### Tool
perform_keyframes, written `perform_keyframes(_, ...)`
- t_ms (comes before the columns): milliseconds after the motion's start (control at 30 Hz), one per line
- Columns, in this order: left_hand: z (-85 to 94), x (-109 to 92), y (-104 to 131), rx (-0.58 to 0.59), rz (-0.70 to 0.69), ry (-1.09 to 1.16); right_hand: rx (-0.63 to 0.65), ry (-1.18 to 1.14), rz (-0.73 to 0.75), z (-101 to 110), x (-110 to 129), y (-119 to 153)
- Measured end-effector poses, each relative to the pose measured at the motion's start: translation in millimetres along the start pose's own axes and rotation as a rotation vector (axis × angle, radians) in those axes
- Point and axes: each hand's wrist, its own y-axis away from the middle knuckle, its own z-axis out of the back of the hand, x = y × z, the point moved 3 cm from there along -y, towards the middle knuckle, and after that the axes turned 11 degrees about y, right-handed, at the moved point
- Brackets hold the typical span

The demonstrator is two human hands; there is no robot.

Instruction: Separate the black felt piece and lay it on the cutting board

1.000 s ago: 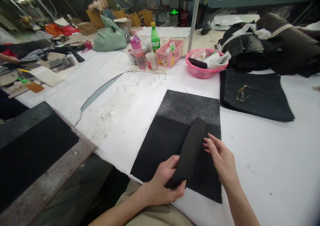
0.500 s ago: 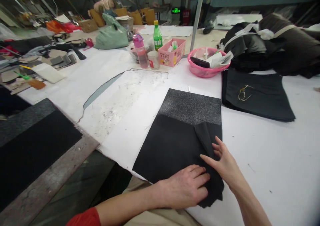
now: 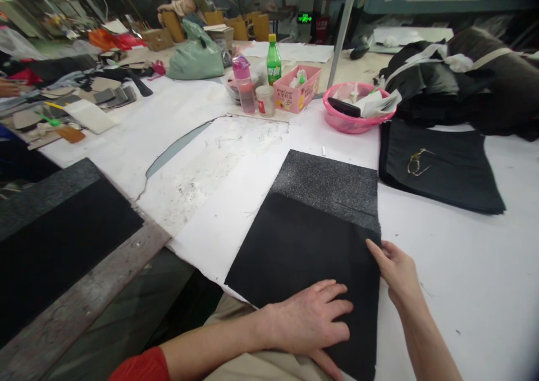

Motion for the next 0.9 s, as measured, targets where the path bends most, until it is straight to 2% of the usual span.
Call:
perform_keyframes(167, -4.3, 3, 3, -0.007, 0.013, 0.060, -0.072, 0.094, 0.101, 0, 15, 2)
perform_keyframes(300, -1.1, 13, 10, -0.096, 0.034, 0.206, -0.190, 0.199, 0.244, 3, 43, 21)
perform_keyframes(367, 12.5, 21, 16, -0.200, 0.112, 0.290, -0.239, 0.237, 0.342, 4, 59, 34)
perform_keyframes(433, 34.5, 32, 25, -0.354, 0.238, 0.361, -0.260, 0.258, 0.456, 3, 75, 46)
perform_keyframes(533, 75.0, 52, 44, -0.625, 0.419, 0.365, -0.202, 0.268, 0.669, -2, 99, 62)
perform_keyframes(600, 100.7, 65, 55, -0.725, 0.471, 0.281, -0.138, 0.301, 0.860, -6, 116, 72)
perform_keyframes(667, 122.5, 78, 60, -0.705, 0.464, 0.202, -0.097, 0.346, 1.028, -10, 131, 82)
perform_keyframes(733, 141.0, 88, 61, -0.619, 0.402, 0.156, -0.074, 0.378, 1.121, -12, 144, 90)
perform_keyframes(900, 173.7, 100, 52, -0.289, 0.198, 0.105, -0.035, 0.342, 1.215, -12, 172, 111)
